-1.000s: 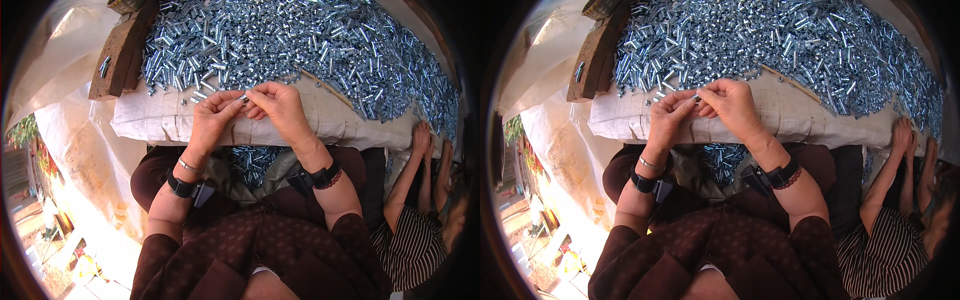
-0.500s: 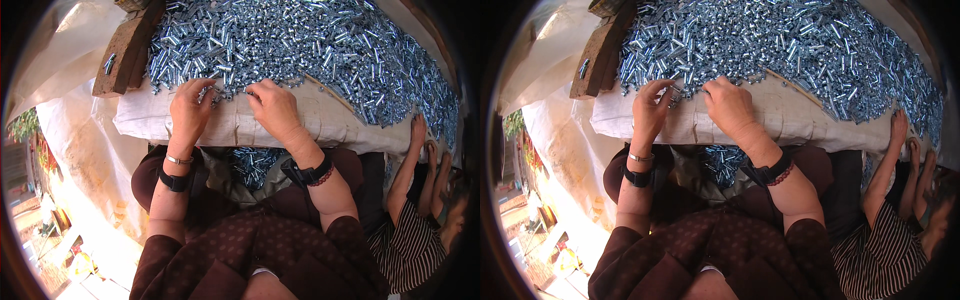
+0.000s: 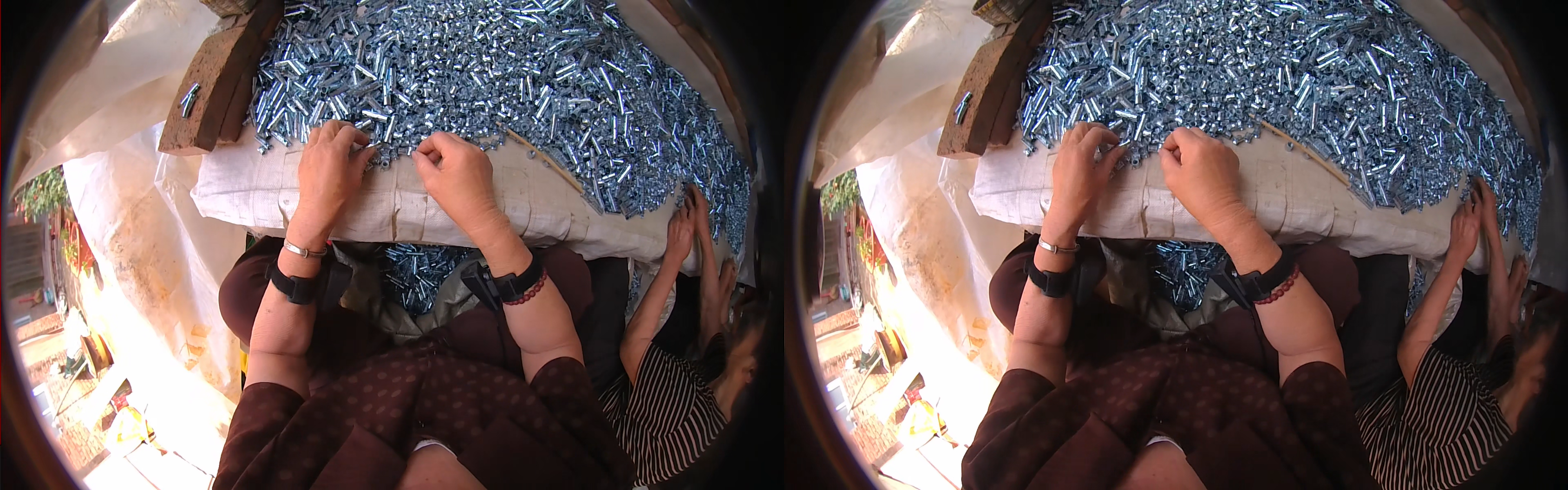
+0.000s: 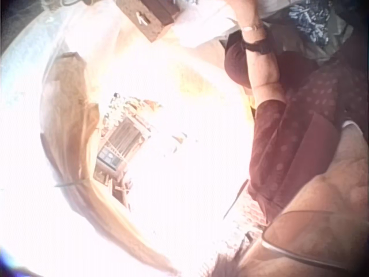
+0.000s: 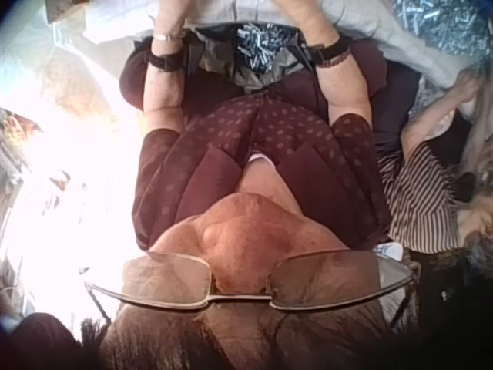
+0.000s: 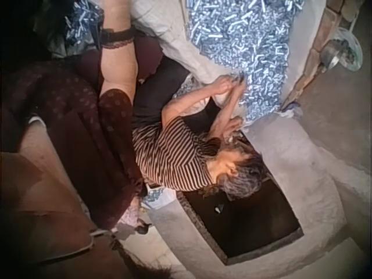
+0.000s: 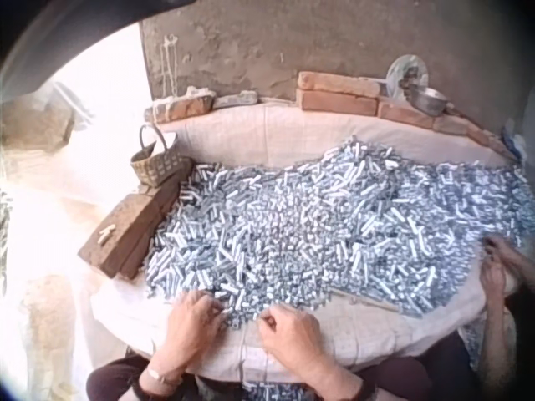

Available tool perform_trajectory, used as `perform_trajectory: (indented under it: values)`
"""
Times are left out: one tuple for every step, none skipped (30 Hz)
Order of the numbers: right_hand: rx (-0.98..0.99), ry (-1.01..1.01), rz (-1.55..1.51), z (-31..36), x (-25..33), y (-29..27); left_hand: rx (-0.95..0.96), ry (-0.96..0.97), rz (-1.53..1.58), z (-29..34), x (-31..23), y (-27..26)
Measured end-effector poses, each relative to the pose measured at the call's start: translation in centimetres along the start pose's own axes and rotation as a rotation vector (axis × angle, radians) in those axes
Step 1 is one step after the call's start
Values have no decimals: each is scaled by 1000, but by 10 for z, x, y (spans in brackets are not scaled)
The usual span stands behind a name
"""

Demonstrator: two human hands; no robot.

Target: Inspecting and sorting small metal components on a workbench.

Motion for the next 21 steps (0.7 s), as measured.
perform_trajectory:
  values:
    - [11, 101, -220, -2, -2, -3, 6, -64, 129, 3, -2, -1]
    - [7, 102, -219, -3, -2, -6, 14, -125, 261, 5, -5, -1]
    - [26, 180, -475, -4, -5, -7, 15, -119, 263, 6, -9, -2]
    - [45, 257, -731, -4, -6, -8, 79, -259, 576, 8, -10, 0]
    - [45, 256, -734, -5, -3, -10, 142, -404, 884, 11, -9, 1]
    - [85, 292, -838, -5, 2, -11, 153, -393, 999, 13, -9, 4]
    - [126, 329, -942, -5, 5, -12, 152, -393, 996, 14, -11, 2]
    - [123, 332, -940, -4, 6, -13, 169, -421, 1056, 15, -17, 1]
    - [143, 358, -994, -4, 7, -12, 185, -449, 1115, 15, -21, 1]
    - [164, 384, -1048, -3, 7, -11, 187, -449, 1118, 16, -20, 3]
    - [165, 385, -1048, -3, 7, -11, 228, -477, 1175, 17, -18, 4]
    - [175, 391, -1046, -3, 8, -11, 270, -505, 1232, 18, -18, 5]
    - [185, 398, -1044, -3, 8, -11, 268, -506, 1232, 18, -18, 4]
    - [186, 398, -1043, -4, 9, -11, 309, -530, 1302, 18, -20, 4]
    - [183, 409, -1068, -4, 8, -11, 349, -554, 1372, 17, -22, 4]
    - [180, 420, -1092, -4, 8, -11, 347, -554, 1373, 17, -22, 4]
    - [182, 420, -1092, -4, 8, -11, 354, -581, 1390, 18, -22, 5]
    - [183, 429, -1087, -4, 7, -10, 360, -608, 1407, 19, -21, 6]
    - [185, 437, -1083, -3, 7, -10, 359, -609, 1408, 20, -21, 6]
    - [187, 437, -1083, -3, 7, -10, 363, -618, 1423, 21, -20, 7]
    - [183, 422, -1072, -3, 8, -10, 368, -626, 1437, 22, -20, 7]
Point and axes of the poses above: each hand's wrist, its own z-axis away from the middle knuckle, its own y-axis out of the palm, x = y × z, the point moved 3 cm from there along -z, towards the middle knuckle, and after that the axes turned 2 degrees about -y, right-handed, at the moved point
